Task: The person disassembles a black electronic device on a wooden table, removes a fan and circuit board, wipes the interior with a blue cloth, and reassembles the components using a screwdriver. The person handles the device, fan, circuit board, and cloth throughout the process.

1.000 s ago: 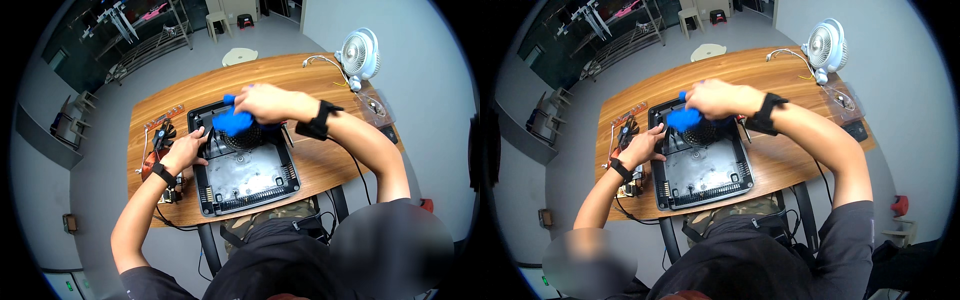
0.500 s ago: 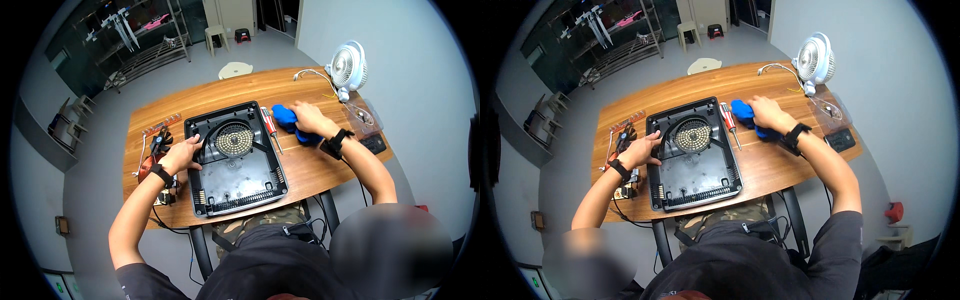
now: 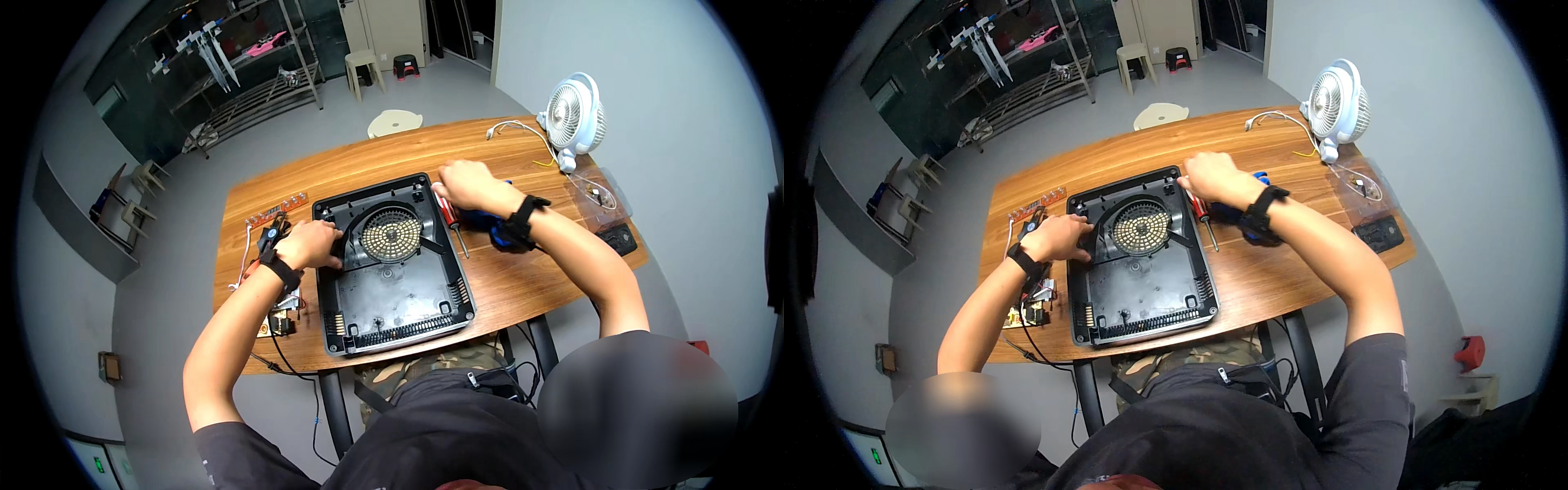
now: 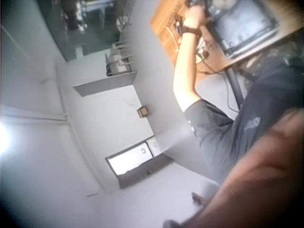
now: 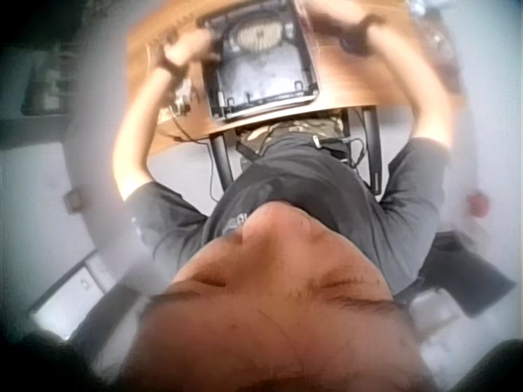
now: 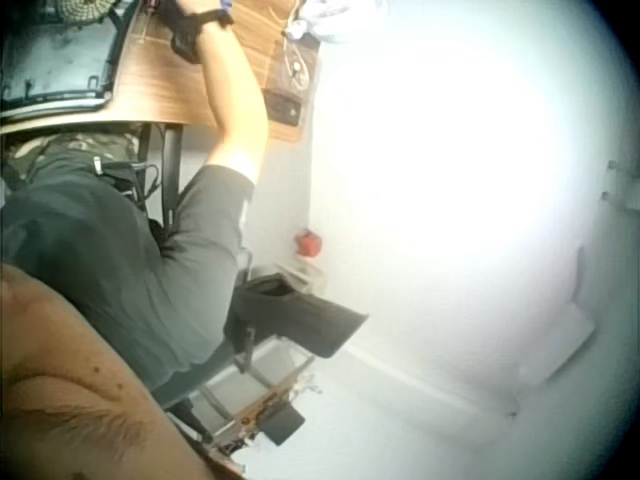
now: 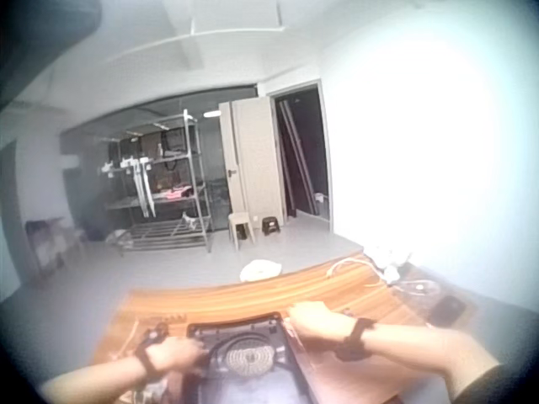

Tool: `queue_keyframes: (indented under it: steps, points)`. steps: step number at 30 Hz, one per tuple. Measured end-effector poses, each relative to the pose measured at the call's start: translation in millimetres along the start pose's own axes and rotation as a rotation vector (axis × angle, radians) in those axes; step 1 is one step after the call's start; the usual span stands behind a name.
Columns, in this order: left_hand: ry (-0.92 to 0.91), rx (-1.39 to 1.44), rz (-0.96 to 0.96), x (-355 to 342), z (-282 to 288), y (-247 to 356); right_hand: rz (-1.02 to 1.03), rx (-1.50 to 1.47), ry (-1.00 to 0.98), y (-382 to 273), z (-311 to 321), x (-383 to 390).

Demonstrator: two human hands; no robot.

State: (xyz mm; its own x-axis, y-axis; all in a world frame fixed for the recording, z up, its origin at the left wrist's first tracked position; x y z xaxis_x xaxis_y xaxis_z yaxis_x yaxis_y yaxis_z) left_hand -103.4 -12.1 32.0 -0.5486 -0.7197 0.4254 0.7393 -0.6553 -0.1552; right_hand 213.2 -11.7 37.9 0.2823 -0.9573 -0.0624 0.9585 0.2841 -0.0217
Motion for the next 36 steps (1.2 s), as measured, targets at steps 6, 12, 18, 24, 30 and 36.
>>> queue_keyframes:
  steps: [6,12,18,24,30,36]
  points:
    - [0.112,0.206,-0.013,11,29,56,-0.053,-0.104,-0.086,-11,-40,15]
    - [0.328,0.512,-0.148,18,1,98,-0.150,-0.175,-0.174,-19,-39,5]
    - [0.403,0.649,-0.112,9,31,129,-0.168,-0.400,-0.057,-15,-1,0]
    - [0.426,0.727,-0.028,20,67,123,-0.086,-0.564,-0.072,-49,59,-1]
    - [0.160,1.114,0.040,57,100,112,-0.074,-0.636,-0.107,-68,84,-8]
    - [0.255,1.103,0.027,71,102,118,0.014,-0.627,-0.085,-86,84,-25]
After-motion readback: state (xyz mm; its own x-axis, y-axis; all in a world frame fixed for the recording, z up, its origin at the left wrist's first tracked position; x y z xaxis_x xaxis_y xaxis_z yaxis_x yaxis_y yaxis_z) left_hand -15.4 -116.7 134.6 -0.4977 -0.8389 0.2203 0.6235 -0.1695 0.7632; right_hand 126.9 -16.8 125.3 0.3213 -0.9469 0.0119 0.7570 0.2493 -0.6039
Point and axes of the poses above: each hand's wrist, its own x-axis away from the middle knuckle, its own z-axis out of the back of the hand, y = z × x, the point moved 3 cm from there along -x, towards the middle knuckle
